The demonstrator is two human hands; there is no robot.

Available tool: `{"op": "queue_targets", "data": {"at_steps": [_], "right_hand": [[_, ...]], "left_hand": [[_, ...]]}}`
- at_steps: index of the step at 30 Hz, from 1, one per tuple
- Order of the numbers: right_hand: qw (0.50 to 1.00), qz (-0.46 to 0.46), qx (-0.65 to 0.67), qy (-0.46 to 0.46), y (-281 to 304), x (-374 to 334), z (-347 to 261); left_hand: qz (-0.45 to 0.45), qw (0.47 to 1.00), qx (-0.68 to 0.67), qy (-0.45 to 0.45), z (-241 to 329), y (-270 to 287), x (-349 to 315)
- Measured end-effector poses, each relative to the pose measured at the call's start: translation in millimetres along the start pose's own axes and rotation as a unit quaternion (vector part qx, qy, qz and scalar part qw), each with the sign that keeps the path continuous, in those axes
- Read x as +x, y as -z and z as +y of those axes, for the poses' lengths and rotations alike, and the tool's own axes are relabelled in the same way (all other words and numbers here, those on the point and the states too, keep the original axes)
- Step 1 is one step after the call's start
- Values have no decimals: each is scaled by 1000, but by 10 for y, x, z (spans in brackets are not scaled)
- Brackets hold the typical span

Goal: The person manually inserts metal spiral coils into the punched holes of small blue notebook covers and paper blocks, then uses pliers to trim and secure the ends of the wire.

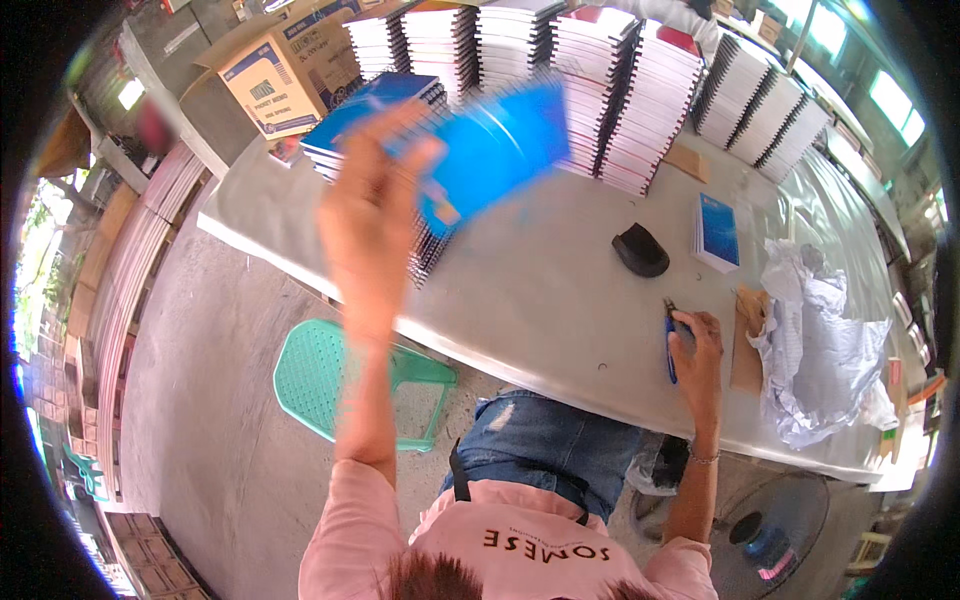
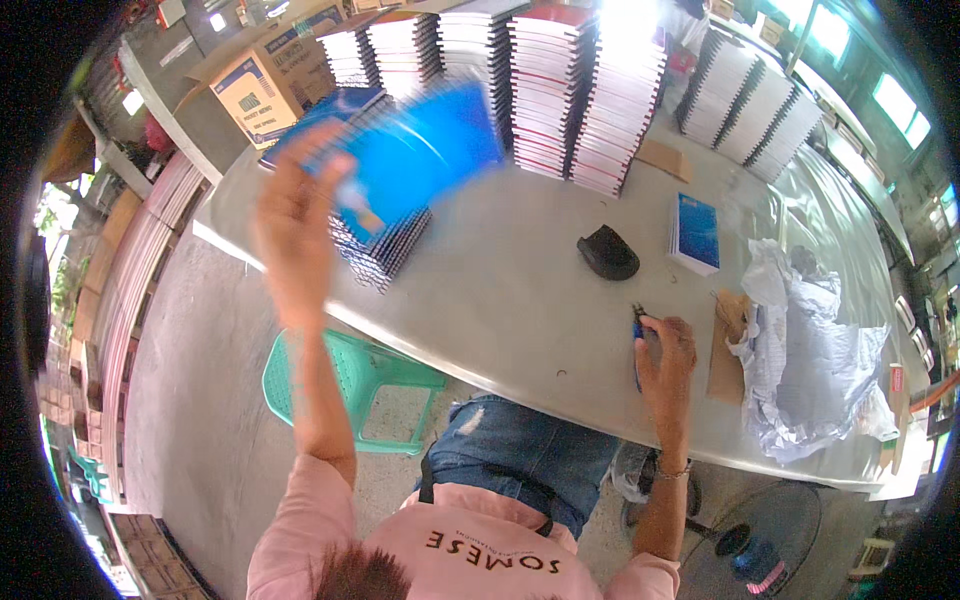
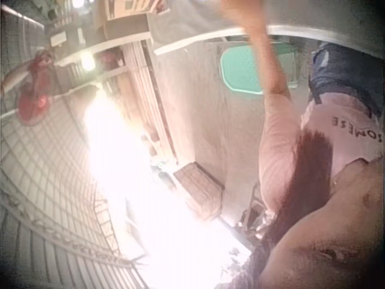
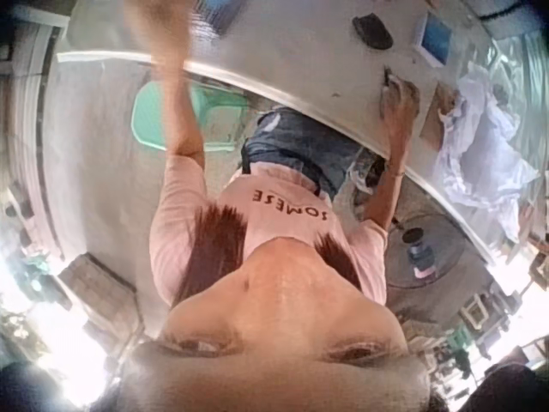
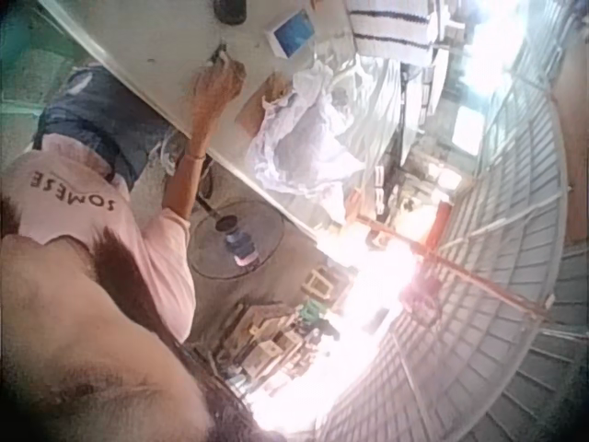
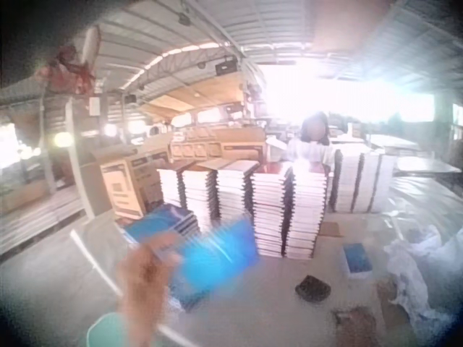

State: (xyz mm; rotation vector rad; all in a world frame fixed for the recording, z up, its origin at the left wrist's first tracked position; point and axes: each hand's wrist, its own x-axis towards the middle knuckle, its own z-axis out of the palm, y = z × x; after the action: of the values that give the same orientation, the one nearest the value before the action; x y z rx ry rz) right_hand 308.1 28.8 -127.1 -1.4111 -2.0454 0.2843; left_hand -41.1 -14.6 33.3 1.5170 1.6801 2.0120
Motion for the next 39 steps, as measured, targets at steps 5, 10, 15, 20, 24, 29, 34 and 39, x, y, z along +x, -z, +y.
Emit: {"op": "queue_targets", "data": {"at_steps": [5, 10, 15, 20, 24, 29, 34, 39], "right_hand": [[999, -41, -20, 14, 159, 22, 255], [998, -56, -10, 8, 261, 170, 197], [996, -75, -39, 0, 297, 301, 25], [998, -63, 12, -26, 346, 392, -104], [995, -75, -27, -65, 386, 496, 66], [995, -24, 62, -78, 422, 769, 489], [989, 128, 77, -10, 247, 1532, 1405], [991, 101, -74, -38, 122, 1987, 1808]], "left_hand": [[4, 976, 151, -154, 73, 822, 1146], [-131, 938, 262, -187, 69, 888, 2052], [-354, 852, 261, -282, -207, 370, 2200], [-470, 815, 283, -188, -516, 143, 1862], [-420, 842, 276, -195, -688, 68, 1727], [-472, 825, 257, -177, -650, -26, 1765], [-466, 798, 328, -194, -773, 190, 1899], [-297, 825, 369, -309, -190, 85, 1528]]}}
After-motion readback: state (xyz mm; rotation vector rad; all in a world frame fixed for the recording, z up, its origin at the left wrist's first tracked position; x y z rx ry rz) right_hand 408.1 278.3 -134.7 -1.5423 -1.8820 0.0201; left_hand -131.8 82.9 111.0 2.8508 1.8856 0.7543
